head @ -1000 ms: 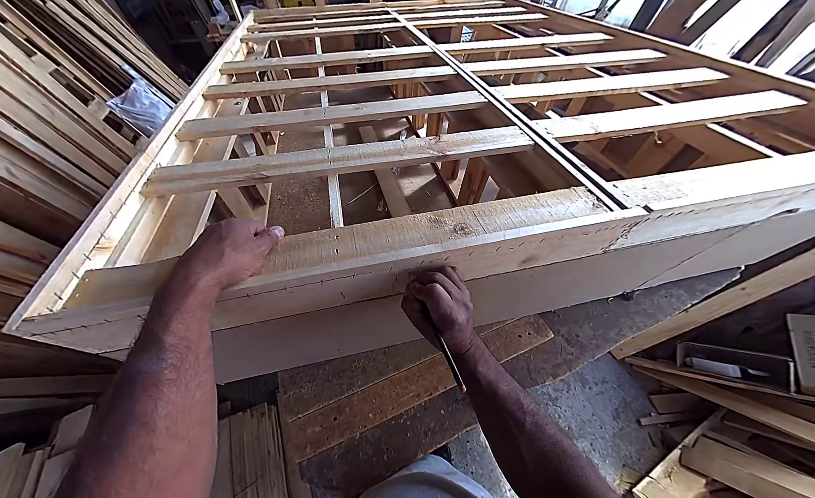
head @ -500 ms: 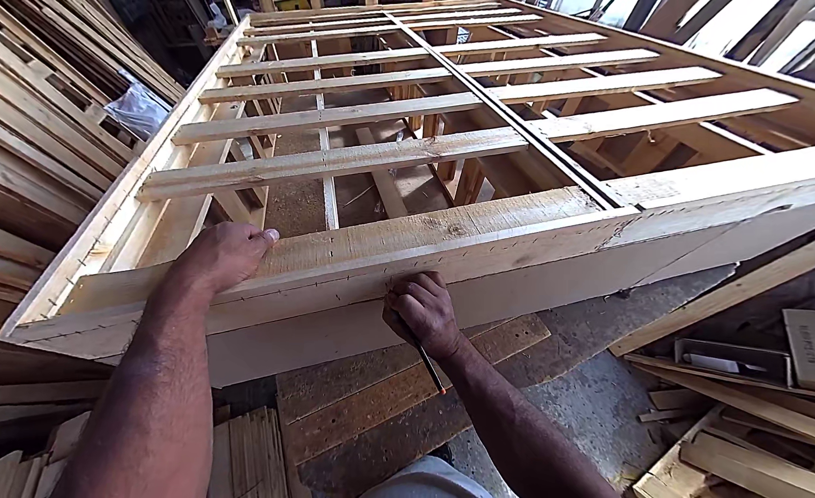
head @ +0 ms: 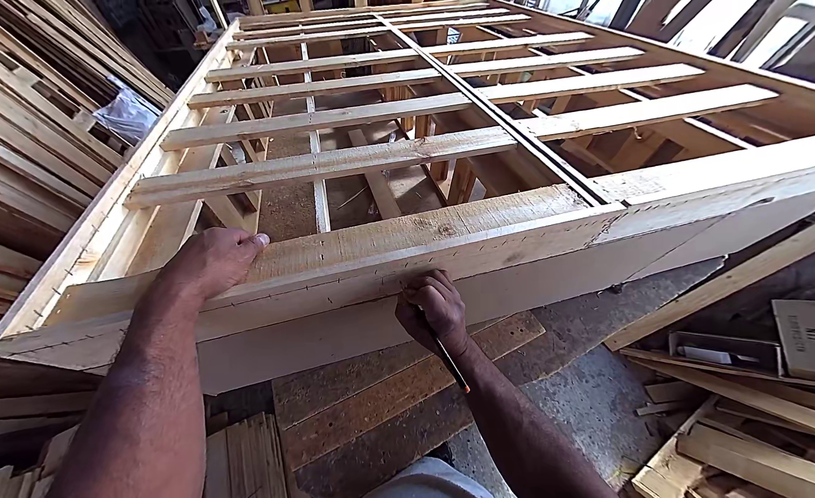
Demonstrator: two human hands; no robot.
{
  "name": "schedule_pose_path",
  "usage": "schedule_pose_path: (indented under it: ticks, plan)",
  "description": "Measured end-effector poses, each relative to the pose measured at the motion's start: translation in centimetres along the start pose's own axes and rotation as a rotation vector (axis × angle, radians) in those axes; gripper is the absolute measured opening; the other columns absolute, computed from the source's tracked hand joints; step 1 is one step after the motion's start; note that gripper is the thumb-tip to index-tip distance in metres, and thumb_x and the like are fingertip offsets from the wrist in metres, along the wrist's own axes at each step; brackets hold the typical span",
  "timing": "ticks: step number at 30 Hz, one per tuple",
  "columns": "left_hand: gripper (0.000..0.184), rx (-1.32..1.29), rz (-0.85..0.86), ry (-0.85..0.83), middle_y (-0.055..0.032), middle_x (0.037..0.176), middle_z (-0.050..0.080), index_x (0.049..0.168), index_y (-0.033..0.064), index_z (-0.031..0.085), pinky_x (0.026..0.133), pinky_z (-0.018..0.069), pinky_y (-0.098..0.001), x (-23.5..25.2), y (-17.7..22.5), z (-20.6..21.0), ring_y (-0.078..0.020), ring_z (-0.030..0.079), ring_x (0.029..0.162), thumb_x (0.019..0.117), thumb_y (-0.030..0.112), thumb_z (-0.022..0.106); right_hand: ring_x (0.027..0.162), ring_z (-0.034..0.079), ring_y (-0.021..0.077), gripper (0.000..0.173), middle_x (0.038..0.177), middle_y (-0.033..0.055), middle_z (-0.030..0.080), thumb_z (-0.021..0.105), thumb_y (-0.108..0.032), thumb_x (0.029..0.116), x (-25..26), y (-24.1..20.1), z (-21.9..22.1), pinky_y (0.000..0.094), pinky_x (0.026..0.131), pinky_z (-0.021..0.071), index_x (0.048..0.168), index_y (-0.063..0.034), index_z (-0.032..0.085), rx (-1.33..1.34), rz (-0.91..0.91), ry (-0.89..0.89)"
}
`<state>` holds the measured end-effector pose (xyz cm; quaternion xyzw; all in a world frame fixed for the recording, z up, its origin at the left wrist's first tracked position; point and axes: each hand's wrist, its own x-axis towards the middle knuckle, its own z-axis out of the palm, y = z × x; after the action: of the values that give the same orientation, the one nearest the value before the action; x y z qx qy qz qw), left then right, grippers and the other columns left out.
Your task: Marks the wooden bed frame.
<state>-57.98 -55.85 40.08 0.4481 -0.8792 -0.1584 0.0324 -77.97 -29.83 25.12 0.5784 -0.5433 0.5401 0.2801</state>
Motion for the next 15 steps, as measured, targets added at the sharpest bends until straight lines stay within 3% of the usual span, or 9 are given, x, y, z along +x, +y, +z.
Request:
schedule_pose_path:
  ticks: [5, 11, 15]
  plan:
    - [0.053, 0.001, 0.003, 0.002, -0.0251, 0.099, 0.068, 0.107, 0.0039, 0.072, 0.084, 0.0461, -0.0713, -0.06, 0.04, 0.03, -0.0443, 0.065, 0.098, 0.1085, 0.049, 0.044, 0.082, 0.067, 0.0200, 0.005, 0.082, 0.0051, 0.070, 0.068, -0.005, 0.0857, 0.16, -0.45, 0.11, 0.0379, 0.077, 0.0559, 0.082, -0.0082, 0.068, -0.021, 0.047, 0.070]
    - [0.052, 0.002, -0.002, -0.001, -0.0242, 0.098, 0.069, 0.105, 0.0048, 0.073, 0.084, 0.0460, -0.0705, -0.16, 0.11, -0.05, -0.0437, 0.065, 0.098, 0.1089, 0.048, 0.043, 0.084, 0.067, 0.0196, 0.004, 0.087, 0.0051, 0.071, 0.068, -0.007, 0.0868, 0.28, -0.46, 0.54, 0.0382, 0.078, 0.0530, 0.084, -0.0089, 0.070, -0.050, 0.040, 0.055]
    - [0.052, 0.005, -0.002, 0.000, -0.0237, 0.097, 0.068, 0.104, 0.0055, 0.072, 0.083, 0.0463, -0.0702, 0.03, 0.04, -0.01, -0.0430, 0.065, 0.097, 0.1088, 0.048, 0.043, 0.086, 0.068, 0.0208, 0.005, 0.087, 0.0065, 0.070, 0.068, -0.005, 0.0875, 0.19, -0.12, 0.26, 0.0369, 0.078, 0.0572, 0.083, -0.0076, 0.066, -0.049, 0.043, 0.084]
